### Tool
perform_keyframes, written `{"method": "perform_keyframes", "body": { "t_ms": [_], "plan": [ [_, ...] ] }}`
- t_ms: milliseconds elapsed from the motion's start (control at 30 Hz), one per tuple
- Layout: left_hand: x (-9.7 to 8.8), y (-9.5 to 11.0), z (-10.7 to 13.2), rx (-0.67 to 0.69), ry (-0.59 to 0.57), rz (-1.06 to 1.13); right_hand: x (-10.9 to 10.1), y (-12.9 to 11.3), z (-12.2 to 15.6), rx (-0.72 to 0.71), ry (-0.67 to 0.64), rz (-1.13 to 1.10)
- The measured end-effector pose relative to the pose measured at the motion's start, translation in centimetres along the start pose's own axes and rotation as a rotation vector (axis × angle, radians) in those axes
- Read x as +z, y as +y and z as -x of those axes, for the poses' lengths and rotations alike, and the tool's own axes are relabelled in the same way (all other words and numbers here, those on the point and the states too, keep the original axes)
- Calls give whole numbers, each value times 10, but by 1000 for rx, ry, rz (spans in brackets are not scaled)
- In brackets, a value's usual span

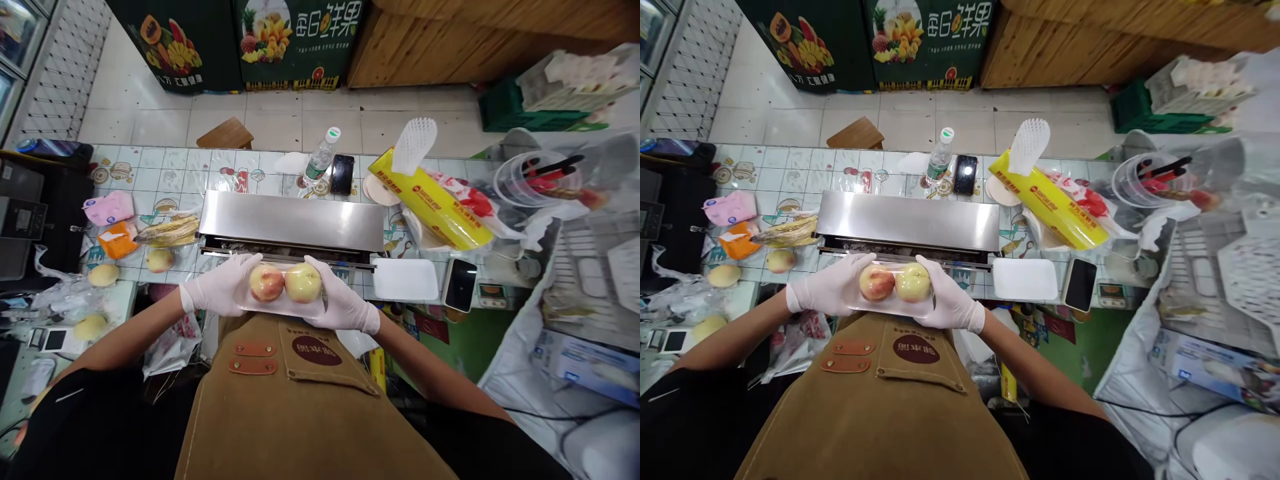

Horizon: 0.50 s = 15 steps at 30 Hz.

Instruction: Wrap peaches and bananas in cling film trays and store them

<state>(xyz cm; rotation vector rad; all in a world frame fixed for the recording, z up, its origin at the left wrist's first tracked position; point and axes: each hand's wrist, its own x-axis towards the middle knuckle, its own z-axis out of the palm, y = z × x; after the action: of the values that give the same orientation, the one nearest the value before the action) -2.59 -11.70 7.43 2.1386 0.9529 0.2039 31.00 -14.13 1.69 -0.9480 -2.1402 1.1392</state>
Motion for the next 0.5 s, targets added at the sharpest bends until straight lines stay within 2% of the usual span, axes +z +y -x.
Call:
{"method": "perform_keyframes", "body": {
  "t_ms": [100, 200, 333, 400, 433, 500],
  "plan": [
    [16, 0, 3, -21, -43, -85, 12, 5, 11, 11, -11, 151],
    [33, -8, 5, -54, -25, -212, 20, 14, 16, 118, -37, 274],
    [49, -20, 8, -74, 36, -320, 27, 23, 27, 239, -40, 255],
    [52, -22, 8, -75, 53, -312, 36, 26, 36, 231, 52, 120],
    [53, -23, 8, -77, 56, -303, 41, 27, 41, 238, 156, 16],
    [53, -25, 7, -80, 57, -279, 56, 30, 49, 336, 487, -225]
  ]
}}
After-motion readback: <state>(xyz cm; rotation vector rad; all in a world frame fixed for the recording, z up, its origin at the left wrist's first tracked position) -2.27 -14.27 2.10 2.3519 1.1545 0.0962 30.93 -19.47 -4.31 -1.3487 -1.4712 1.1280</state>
